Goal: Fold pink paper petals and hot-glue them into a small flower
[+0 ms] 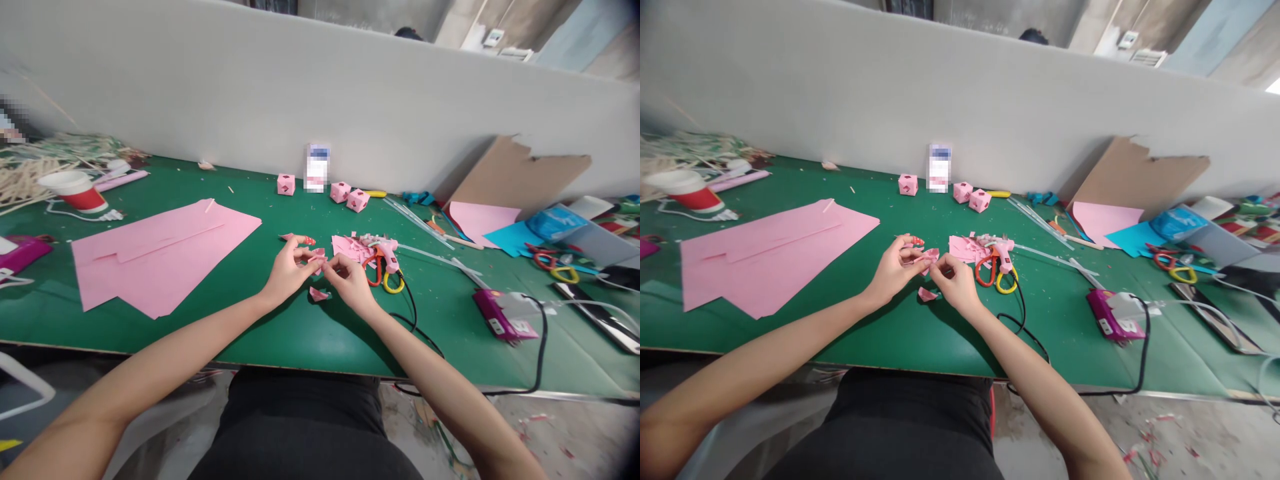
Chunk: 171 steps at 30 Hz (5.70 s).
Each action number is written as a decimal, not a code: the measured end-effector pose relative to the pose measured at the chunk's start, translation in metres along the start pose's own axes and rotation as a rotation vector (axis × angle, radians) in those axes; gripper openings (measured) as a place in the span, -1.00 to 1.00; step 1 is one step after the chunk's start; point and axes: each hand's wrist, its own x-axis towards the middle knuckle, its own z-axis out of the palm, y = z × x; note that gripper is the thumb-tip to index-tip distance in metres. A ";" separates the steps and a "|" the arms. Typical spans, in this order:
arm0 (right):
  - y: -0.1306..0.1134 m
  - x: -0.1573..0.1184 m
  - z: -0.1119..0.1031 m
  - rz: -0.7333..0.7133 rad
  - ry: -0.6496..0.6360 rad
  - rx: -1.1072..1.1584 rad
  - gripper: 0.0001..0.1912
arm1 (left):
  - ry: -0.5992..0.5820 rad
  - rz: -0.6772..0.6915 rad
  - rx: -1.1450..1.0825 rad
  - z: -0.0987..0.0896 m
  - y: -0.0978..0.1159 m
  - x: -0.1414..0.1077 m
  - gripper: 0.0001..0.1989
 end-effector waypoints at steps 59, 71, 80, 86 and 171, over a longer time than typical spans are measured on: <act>0.007 0.014 -0.059 -0.042 0.281 -0.848 -0.61 | 0.114 0.026 0.137 -0.019 -0.006 0.018 -0.62; 0.009 0.012 -0.056 -0.077 0.243 -0.952 -0.61 | 0.085 0.051 0.169 -0.019 -0.011 0.018 -0.62; 0.007 0.011 -0.057 -0.078 0.230 -0.988 -0.63 | 0.071 0.066 0.166 -0.018 -0.012 0.017 -0.64; 0.006 0.011 -0.057 -0.085 0.231 -0.989 -0.64 | 0.067 0.067 0.170 -0.018 -0.011 0.016 -0.64; 0.012 0.013 -0.056 -0.174 0.377 -0.953 -0.62 | 0.068 0.014 0.123 -0.018 -0.005 0.015 -0.60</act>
